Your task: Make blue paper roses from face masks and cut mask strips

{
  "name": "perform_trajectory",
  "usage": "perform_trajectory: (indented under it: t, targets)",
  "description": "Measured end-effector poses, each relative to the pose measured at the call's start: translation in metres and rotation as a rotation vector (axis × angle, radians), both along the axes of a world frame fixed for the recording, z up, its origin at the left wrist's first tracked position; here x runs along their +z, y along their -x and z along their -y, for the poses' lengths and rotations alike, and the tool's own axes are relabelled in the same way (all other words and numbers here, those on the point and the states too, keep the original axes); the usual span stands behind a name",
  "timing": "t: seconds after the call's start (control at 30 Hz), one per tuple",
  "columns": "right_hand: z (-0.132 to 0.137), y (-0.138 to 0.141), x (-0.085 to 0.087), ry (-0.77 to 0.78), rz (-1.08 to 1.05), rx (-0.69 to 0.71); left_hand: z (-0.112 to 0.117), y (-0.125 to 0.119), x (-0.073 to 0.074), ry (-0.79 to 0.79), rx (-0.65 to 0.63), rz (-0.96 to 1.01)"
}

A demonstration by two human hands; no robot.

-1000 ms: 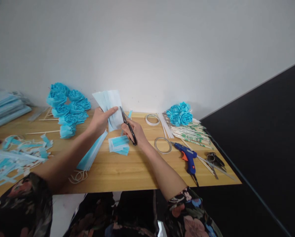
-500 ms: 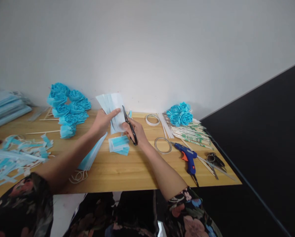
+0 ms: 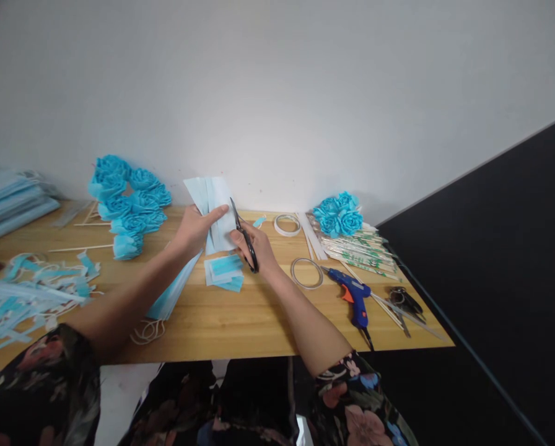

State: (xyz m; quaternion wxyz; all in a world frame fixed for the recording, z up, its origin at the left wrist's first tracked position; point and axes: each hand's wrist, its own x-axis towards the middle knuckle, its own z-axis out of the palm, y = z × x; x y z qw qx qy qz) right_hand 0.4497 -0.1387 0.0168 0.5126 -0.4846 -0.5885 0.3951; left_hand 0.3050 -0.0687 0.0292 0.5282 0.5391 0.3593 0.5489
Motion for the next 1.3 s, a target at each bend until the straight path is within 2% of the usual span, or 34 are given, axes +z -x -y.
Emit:
perform_trajectory:
  t: [0.83, 1.3]
  targets:
    - [0.0013, 0.0007, -0.0037, 0.009, -0.068, -0.031, 0.0012, -0.0018, -0.0007, 0.025, 0.007, 0.047]
    - [0.0020, 0.0017, -0.0034, 0.004, -0.035, -0.054, 0.0030, -0.0019, -0.0013, 0.020, 0.005, 0.061]
